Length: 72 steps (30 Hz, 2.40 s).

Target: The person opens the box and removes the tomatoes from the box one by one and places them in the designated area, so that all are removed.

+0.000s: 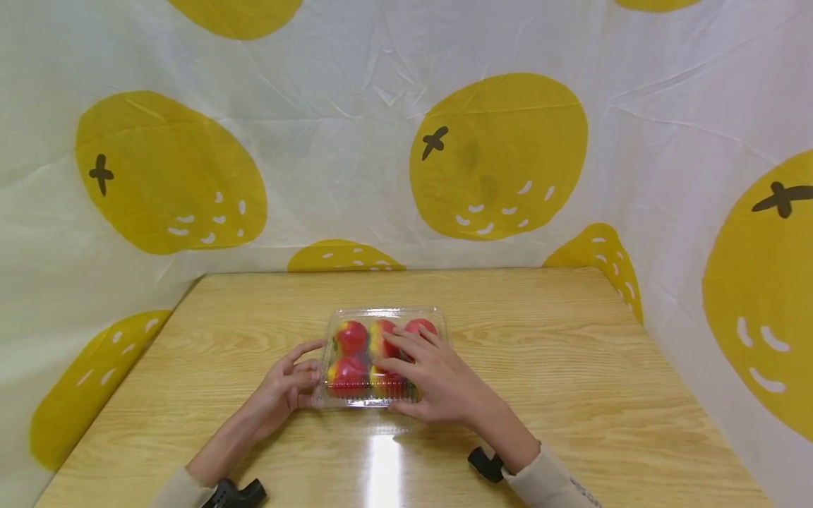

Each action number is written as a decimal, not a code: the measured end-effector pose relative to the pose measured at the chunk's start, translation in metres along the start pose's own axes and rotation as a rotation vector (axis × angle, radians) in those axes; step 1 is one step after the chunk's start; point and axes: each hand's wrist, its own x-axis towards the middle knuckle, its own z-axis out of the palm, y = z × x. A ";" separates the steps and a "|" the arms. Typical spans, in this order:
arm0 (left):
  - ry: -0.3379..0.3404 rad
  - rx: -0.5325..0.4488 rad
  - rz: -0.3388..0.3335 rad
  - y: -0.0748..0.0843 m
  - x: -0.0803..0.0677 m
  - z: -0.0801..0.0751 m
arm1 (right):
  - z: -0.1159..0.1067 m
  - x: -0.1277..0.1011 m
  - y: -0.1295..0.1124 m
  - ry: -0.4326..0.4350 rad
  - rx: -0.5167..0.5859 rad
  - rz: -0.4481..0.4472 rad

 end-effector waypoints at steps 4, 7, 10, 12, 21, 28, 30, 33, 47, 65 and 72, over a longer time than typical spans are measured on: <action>0.021 -0.011 0.010 0.000 0.001 0.001 | 0.002 0.001 0.001 0.005 -0.011 0.001; 0.042 -0.025 0.020 0.000 0.001 0.003 | 0.003 0.002 0.001 -0.012 -0.019 0.005; 0.053 -0.031 0.028 0.000 0.001 0.006 | 0.003 0.003 0.000 -0.027 -0.025 0.005; 0.050 -0.034 0.031 0.000 0.001 0.008 | 0.003 0.003 0.000 -0.032 -0.032 0.005; -0.053 0.008 0.002 0.002 -0.001 0.008 | 0.003 0.001 -0.001 -0.016 -0.067 -0.005; -0.133 0.011 0.006 0.004 -0.002 0.004 | 0.004 0.000 0.000 -0.022 -0.063 0.005; -0.163 0.003 0.010 0.003 -0.003 0.002 | 0.004 0.000 -0.001 -0.025 -0.063 0.010; -0.213 -0.051 0.011 0.002 -0.003 -0.003 | 0.003 0.000 -0.001 -0.027 -0.065 0.012; -0.312 -0.151 0.040 -0.004 -0.001 -0.010 | 0.004 0.000 -0.001 -0.021 -0.066 0.007; -0.275 -0.220 -0.001 -0.008 0.000 -0.006 | 0.006 -0.001 -0.001 -0.014 -0.080 0.005; -0.297 -0.237 0.008 -0.010 0.001 -0.007 | 0.008 0.000 0.000 -0.012 -0.074 -0.005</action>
